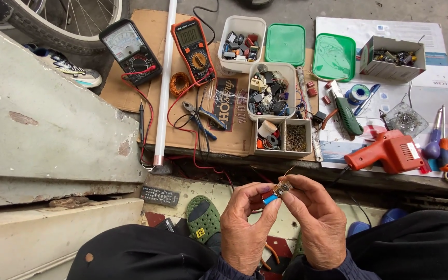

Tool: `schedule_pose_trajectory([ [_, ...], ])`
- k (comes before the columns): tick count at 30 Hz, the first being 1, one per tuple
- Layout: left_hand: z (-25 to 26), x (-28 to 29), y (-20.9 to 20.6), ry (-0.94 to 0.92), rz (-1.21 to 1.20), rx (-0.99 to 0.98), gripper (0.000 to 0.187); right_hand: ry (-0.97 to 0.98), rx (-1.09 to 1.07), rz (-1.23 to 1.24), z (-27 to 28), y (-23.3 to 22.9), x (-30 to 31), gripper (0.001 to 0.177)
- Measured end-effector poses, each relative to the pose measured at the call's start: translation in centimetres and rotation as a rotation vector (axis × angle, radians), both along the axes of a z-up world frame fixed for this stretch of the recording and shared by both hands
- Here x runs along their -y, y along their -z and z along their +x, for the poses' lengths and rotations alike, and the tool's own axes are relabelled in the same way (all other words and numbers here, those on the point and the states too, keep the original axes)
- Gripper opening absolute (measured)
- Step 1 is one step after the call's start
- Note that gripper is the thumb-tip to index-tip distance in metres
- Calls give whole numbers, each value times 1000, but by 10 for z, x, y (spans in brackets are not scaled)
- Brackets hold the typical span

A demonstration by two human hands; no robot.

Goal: Soldering a wire to a small electronic component using a soldering gun at a ground-level workspace.

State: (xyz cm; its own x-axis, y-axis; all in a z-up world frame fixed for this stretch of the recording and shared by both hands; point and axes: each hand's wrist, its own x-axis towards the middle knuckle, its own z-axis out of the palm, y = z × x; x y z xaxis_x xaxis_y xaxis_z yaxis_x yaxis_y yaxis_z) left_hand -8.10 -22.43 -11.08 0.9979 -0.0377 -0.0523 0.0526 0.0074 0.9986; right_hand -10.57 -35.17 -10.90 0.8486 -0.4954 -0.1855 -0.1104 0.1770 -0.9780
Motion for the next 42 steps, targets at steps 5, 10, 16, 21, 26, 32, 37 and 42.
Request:
schedule_pose_trajectory([
  [5,0,0,5,0,31,-56,24,46,-23,75,1,7,4,36],
  [10,0,2,9,-3,20,-102,26,66,-52,130,1,11,6,33],
  [16,0,5,8,-14,-2,-126,24,60,-80,381,2,19,10,38],
  [21,2,4,8,-9,-4,-188,24,73,-76,396,0,25,10,38],
  [26,3,3,6,-9,12,-234,24,53,-73,382,1,22,11,40],
  [32,3,2,6,9,39,-136,25,31,-94,406,2,23,12,41],
  [37,3,3,8,-1,87,-9,22,16,-121,372,3,20,13,43],
  [42,4,4,5,7,142,25,21,15,-75,365,2,22,18,41],
])
